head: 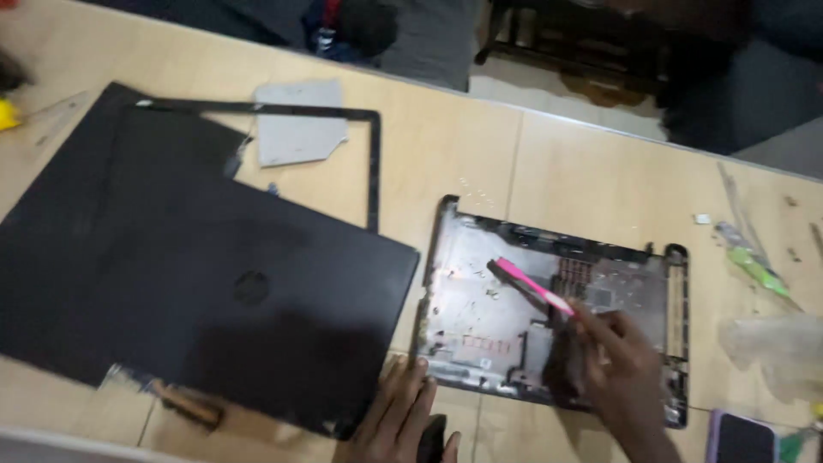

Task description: Disassembling a laptop and cleaning its components using a cloth, cleaning liquid, and a brush.

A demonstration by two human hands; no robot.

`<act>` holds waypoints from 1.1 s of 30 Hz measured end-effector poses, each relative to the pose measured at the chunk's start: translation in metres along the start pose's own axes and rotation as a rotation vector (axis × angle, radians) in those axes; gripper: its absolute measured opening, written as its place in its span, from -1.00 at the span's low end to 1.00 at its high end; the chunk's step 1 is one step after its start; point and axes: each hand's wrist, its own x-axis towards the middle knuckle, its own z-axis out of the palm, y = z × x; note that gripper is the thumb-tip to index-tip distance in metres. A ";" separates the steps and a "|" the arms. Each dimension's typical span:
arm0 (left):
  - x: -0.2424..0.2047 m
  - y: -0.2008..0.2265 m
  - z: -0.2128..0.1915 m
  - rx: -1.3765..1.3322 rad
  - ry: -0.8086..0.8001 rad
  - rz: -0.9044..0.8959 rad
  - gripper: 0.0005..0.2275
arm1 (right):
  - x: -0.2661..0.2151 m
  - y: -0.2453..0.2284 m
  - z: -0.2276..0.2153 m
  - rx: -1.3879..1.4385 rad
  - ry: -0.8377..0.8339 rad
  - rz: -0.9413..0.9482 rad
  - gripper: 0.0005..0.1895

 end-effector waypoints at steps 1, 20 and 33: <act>0.010 -0.001 0.005 -0.013 -0.001 0.014 -0.50 | -0.003 -0.007 0.001 -0.012 0.011 0.009 -0.61; 0.060 -0.037 0.054 0.433 -0.245 0.025 0.23 | 0.028 -0.034 0.047 -0.128 -0.158 -0.202 -0.22; 0.064 -0.035 0.057 0.359 -0.258 0.027 0.17 | 0.047 -0.058 0.067 -0.208 0.003 -0.180 -0.23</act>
